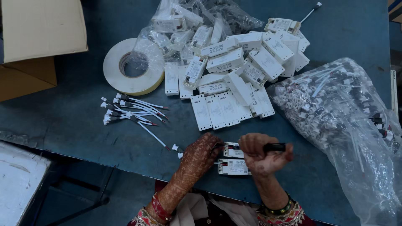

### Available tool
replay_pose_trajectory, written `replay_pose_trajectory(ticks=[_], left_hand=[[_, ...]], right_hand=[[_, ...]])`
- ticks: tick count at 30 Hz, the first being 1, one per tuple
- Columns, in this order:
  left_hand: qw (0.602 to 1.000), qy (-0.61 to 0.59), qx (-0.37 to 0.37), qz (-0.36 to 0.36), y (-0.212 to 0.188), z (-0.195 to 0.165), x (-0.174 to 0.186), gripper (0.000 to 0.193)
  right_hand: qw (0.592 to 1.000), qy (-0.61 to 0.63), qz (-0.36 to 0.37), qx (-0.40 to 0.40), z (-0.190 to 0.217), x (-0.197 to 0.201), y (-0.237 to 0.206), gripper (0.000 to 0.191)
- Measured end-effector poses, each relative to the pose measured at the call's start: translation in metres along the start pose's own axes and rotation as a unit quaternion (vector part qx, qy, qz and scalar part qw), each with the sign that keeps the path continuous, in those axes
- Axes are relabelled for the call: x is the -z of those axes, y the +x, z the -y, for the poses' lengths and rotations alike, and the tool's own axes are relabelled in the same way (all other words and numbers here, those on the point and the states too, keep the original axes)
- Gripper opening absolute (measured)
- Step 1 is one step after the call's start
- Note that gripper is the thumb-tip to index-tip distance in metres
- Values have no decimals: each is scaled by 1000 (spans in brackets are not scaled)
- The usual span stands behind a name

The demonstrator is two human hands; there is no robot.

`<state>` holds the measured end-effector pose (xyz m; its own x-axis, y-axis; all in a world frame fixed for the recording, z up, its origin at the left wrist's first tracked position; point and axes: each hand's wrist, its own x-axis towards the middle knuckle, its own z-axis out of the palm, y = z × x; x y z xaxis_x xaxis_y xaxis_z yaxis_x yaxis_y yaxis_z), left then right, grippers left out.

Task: The person sits at a factory worktable and assembles LED driver modules, plugging white wire connectors into the terminals of each white driver unit one at a time and using a black pen-like tool on the modules. Assembled units are set in a row on the table while more modules and connectors wait in piles and boxes.

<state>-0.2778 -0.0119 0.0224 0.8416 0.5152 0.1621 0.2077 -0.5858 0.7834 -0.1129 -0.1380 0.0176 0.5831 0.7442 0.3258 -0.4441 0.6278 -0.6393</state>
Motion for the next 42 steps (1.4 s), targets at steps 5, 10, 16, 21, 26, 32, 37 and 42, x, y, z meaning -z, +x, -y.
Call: replay_pose_trajectory(ticks=[5, 10, 16, 21, 26, 32, 37, 42], left_hand=[[999, -30, -5, -16, -1, -3, 1, 14], [999, -44, 12, -11, 0, -8, 3, 12], [999, -34, 15, -10, 0, -10, 3, 10], [999, -26, 28, -7, -1, -10, -4, 10], [1000, 13, 3, -6, -2, -8, -12, 8], [999, 15, -42, -23, -3, 2, -13, 13], [998, 20, -41, -37, -4, -1, -16, 12], [996, 66, -41, -46, -9, -13, 13, 42]], right_hand=[[996, -80, 36, 17, -3, -14, 0, 78], [989, -139, 49, 28, -6, -23, 0, 77], [986, -161, 32, 30, -7, -30, 1, 77], [980, -196, 28, 19, -7, -32, -2, 79], [981, -193, 30, 3, -6, -32, -1, 79], [978, -200, 61, 25, -14, -23, -1, 80], [999, -47, -13, 3, 0, 4, 3, 79], [987, 132, -94, 4, 32, 23, 22, 87]])
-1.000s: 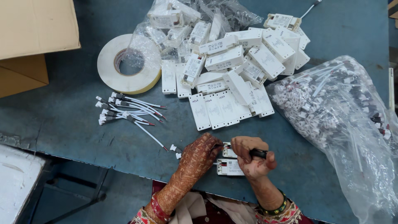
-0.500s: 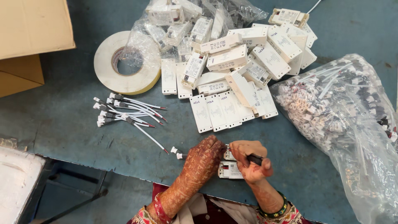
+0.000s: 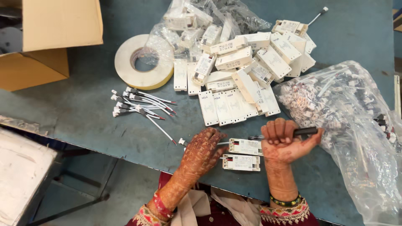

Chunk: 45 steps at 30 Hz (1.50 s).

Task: The person sits at a factory worktable and assembles LED driver modules, plugging white wire connectors into the terminals of each white driver unit one at a time and using a black pen-like tool on the modules. Assembled units are set in a row on the table while more modules and connectors wait in piles and boxes.

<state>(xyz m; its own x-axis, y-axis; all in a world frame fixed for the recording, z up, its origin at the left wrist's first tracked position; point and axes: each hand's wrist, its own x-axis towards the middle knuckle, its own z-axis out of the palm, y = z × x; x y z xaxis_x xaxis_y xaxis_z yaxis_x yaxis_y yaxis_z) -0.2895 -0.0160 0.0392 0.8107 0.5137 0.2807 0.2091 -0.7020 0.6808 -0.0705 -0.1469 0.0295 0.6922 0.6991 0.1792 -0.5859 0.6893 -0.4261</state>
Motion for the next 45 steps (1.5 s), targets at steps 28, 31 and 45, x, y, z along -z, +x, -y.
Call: replay_pose_trajectory(ticks=[28, 31, 45], left_hand=[[991, 4, -50, 123, -2, -22, -1, 84], [987, 6, -16, 159, -3, -23, 0, 85], [999, -3, -17, 31, -1, -3, 30, 68]], right_hand=[[582, -811, 5, 51, -27, -32, 9, 40], [581, -813, -6, 40, -28, -32, 12, 40], [541, -840, 23, 7, -30, -34, 14, 45]])
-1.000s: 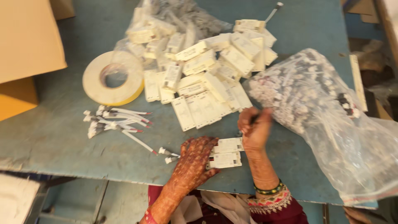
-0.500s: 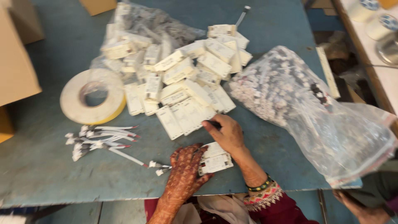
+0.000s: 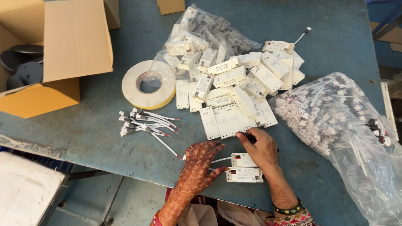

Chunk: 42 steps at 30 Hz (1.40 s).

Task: The person sits at a factory worktable and assembles LED driver modules, plugging white wire connectors into the terminals of each white driver unit one at a time and using a black pen-like tool on the modules. Assembled units are set in a row on the table while more modules and connectors wait in piles and boxes.

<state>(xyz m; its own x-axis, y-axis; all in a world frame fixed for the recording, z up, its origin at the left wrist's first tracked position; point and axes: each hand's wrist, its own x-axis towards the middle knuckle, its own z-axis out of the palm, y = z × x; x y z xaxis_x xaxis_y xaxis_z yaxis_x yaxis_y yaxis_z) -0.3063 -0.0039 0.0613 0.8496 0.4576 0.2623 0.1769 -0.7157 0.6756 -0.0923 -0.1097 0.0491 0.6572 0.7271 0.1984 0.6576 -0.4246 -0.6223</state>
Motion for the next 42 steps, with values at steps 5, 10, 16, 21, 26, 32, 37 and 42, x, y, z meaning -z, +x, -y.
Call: replay_pose_trajectory(ticks=[5, 10, 16, 21, 26, 32, 37, 42], left_hand=[[1000, 11, -20, -20, 9, 6, 1, 63], [991, 114, -64, -19, 34, 30, 10, 59], [955, 278, -28, 102, 67, 70, 30, 64], [947, 288, 12, 140, 72, 76, 24, 68], [954, 272, 19, 127, 69, 76, 22, 71], [960, 253, -2, 119, 69, 76, 19, 74], [961, 263, -37, 81, 72, 80, 15, 72], [975, 208, -56, 57, 68, 77, 21, 69]], right_hand=[[1000, -1, -8, 18, -3, -6, -2, 42], [998, -28, -42, 47, -6, -16, -3, 43], [998, 13, -5, 64, -1, -17, -11, 42], [997, 18, 16, 67, 4, -12, -14, 42], [996, 65, 31, 49, 5, -7, -8, 38], [997, 29, 56, -45, -2, -2, -2, 39], [983, 174, -47, -38, -11, 2, 0, 35], [981, 191, -41, -7, -3, 8, -2, 39]])
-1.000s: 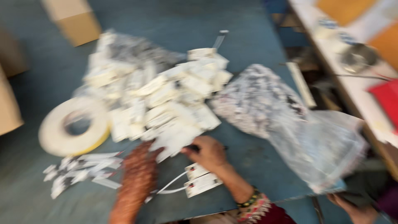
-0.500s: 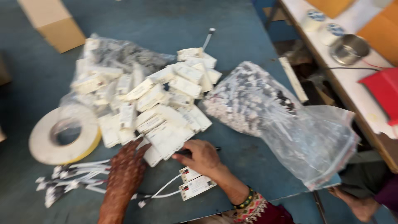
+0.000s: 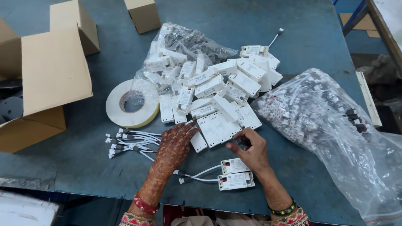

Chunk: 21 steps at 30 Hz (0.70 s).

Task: The person sits at a factory worktable and assembles LED driver modules, plugging white wire connectors into the terminals of each white driver unit one at a time and using a black pen-like tool on the modules. Assembled units are set in a row on the table while more modules and connectors wait in piles and boxes.

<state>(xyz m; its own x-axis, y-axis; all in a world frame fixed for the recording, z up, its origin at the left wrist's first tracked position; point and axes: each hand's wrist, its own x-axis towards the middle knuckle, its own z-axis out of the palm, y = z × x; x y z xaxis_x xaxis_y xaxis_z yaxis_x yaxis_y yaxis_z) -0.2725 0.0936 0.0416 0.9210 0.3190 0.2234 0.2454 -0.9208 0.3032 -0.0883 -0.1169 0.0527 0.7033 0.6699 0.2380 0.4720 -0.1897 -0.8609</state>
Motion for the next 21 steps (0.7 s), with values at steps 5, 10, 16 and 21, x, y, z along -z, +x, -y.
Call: replay_pose_trajectory(ticks=[5, 10, 16, 21], left_hand=[[999, 24, 24, 24, -14, -7, 11, 66], [999, 38, -23, -2, -17, -12, 16, 68], [991, 68, -112, -36, 12, -10, 10, 65], [996, 50, -77, 6, 23, -11, 15, 62]], right_hand=[[999, -23, -17, 33, 10, 0, 1, 28], [998, -23, -43, 28, 10, -1, 1, 23], [998, -9, -62, 18, 4, -1, 1, 21], [997, -46, -59, -25, 3, -1, 3, 25]])
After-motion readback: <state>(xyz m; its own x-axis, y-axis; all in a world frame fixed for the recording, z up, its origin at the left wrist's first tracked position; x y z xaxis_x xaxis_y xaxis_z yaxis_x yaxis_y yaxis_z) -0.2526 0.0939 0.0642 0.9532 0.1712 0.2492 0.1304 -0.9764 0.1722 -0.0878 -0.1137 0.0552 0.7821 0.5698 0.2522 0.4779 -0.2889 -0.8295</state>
